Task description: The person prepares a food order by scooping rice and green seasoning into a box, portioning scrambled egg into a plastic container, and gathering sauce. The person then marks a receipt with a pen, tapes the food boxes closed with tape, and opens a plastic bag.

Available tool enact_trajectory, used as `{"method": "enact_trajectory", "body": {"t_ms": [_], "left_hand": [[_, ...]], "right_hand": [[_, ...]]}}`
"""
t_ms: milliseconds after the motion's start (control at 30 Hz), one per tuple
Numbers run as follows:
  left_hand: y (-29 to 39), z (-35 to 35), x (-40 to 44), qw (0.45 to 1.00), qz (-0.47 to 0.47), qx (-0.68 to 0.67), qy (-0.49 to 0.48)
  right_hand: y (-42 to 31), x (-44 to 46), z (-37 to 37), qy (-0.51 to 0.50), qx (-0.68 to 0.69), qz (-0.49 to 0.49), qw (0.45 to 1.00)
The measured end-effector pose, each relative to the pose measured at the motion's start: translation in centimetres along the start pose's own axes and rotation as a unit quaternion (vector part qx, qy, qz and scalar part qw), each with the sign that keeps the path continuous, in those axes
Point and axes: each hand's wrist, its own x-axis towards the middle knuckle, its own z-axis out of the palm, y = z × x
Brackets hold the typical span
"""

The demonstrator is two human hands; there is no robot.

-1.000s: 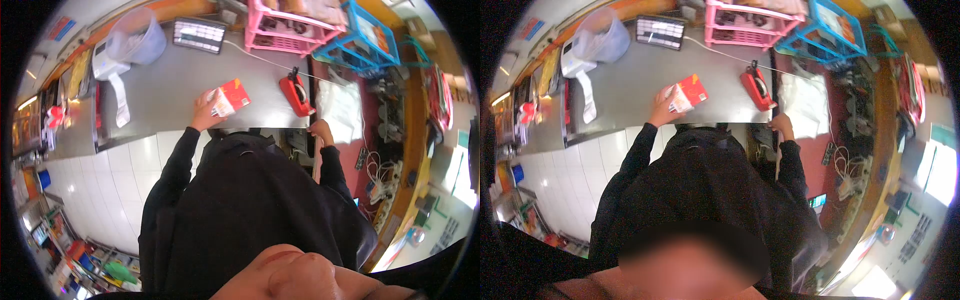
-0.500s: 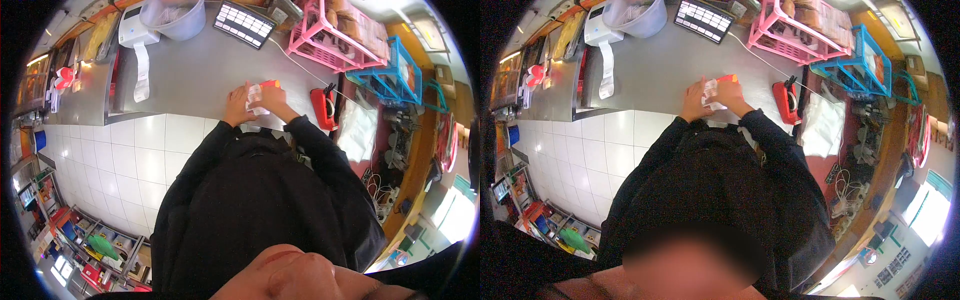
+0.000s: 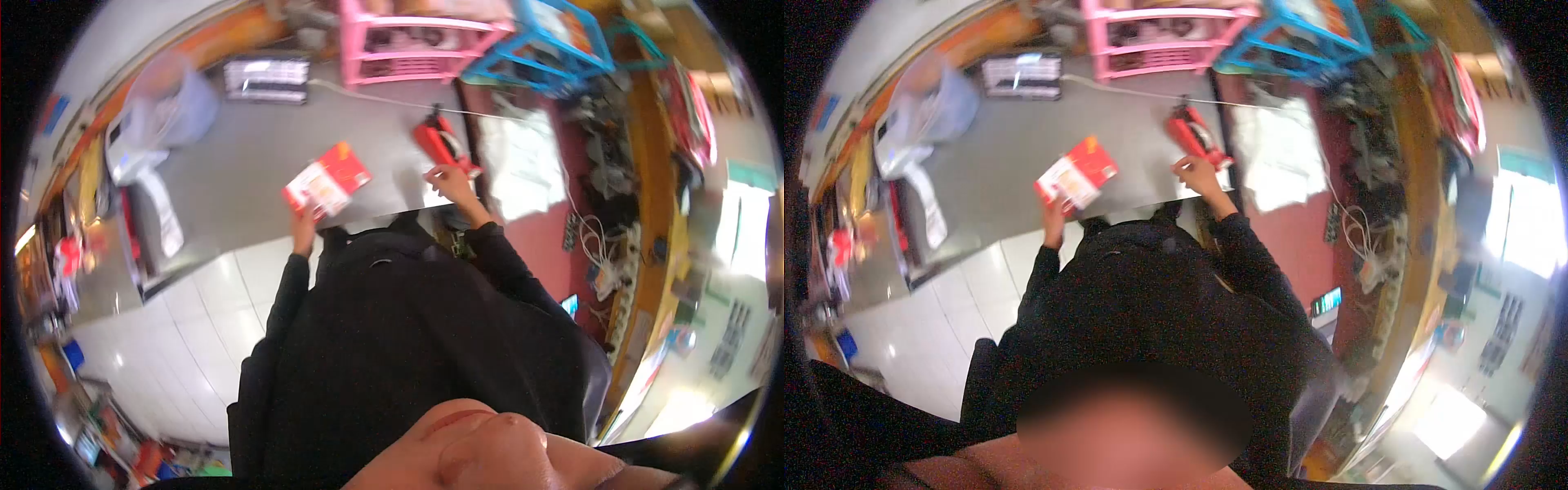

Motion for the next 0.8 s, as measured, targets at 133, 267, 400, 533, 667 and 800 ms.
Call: {"method": "enact_trajectory", "body": {"t_ms": [133, 267, 400, 533, 667, 800], "left_hand": [[-0.9, 0.7, 3.2, 0.998, 0.015, 0.053, 0.022], [0.0, 2.4, 7.5, 0.995, 0.014, 0.090, 0.050], [1.3, 6.8, 7.8, 0.954, 0.133, 0.157, 0.217], [2.8, 9.4, 4.9, 0.918, 0.202, 0.225, 0.256], [2.8, 10.0, 1.8, 0.875, 0.265, 0.292, 0.280], [2.6, 9.2, -0.9, 0.874, 0.267, 0.242, 0.326]], "right_hand": [[6.5, -1.6, -9.8, 0.275, 0.009, 0.010, 0.961], [12.3, 0.5, -19.8, 0.417, -0.115, -0.059, 0.900], [15.4, 4.3, -20.2, 0.220, -0.247, -0.055, 0.942], [13.8, 5.7, -20.0, 0.184, -0.313, -0.034, 0.931], [16.1, 6.4, -20.0, 0.252, -0.268, -0.077, 0.927], [16.3, 4.8, -20.4, 0.406, -0.074, -0.200, 0.889]]}}
